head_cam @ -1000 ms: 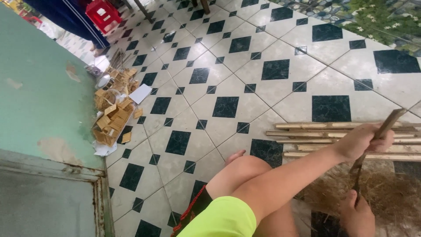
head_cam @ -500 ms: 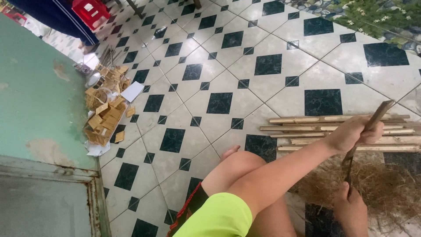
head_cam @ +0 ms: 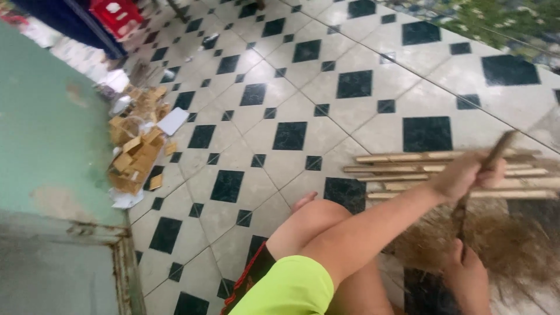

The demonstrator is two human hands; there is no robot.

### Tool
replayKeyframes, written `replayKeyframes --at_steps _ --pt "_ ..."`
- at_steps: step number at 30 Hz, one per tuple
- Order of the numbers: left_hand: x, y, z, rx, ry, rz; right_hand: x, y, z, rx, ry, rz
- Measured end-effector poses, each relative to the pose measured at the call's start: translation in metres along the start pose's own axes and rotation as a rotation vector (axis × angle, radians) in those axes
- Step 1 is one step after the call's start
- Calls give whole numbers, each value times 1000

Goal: Scraping the outer layer of bamboo sticks using a knife to remove fibers.

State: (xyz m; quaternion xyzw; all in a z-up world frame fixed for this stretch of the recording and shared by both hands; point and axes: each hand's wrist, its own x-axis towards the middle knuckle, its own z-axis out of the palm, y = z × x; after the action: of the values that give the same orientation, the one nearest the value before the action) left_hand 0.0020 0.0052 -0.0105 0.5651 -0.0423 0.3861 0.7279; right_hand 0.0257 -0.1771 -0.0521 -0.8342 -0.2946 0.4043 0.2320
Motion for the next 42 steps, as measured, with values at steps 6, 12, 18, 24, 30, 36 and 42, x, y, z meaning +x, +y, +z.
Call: replayKeyframes --at_steps 6,12,18,24,30,36,42 --pt "-8 -25 -9 -205 123 -109 5 6 3 -138 100 -95" --pt "5 56 39 138 361 -238 -22 -29 -11 84 84 -94" --pt "8 27 19 -8 220 -210 -48 -69 -28 190 3 -49" --pt "4 -5 0 -108 82 -158 -36 -64 -27 281 -82 40" --pt "0 10 2 -157 -65 -283 -28 -55 -36 275 25 -82" --pt "-12 -37 -35 -472 -114 -156 14 1 -1 397 -28 17" --pt "-12 -53 -44 -612 -166 -157 22 -7 -5 174 -18 -13"
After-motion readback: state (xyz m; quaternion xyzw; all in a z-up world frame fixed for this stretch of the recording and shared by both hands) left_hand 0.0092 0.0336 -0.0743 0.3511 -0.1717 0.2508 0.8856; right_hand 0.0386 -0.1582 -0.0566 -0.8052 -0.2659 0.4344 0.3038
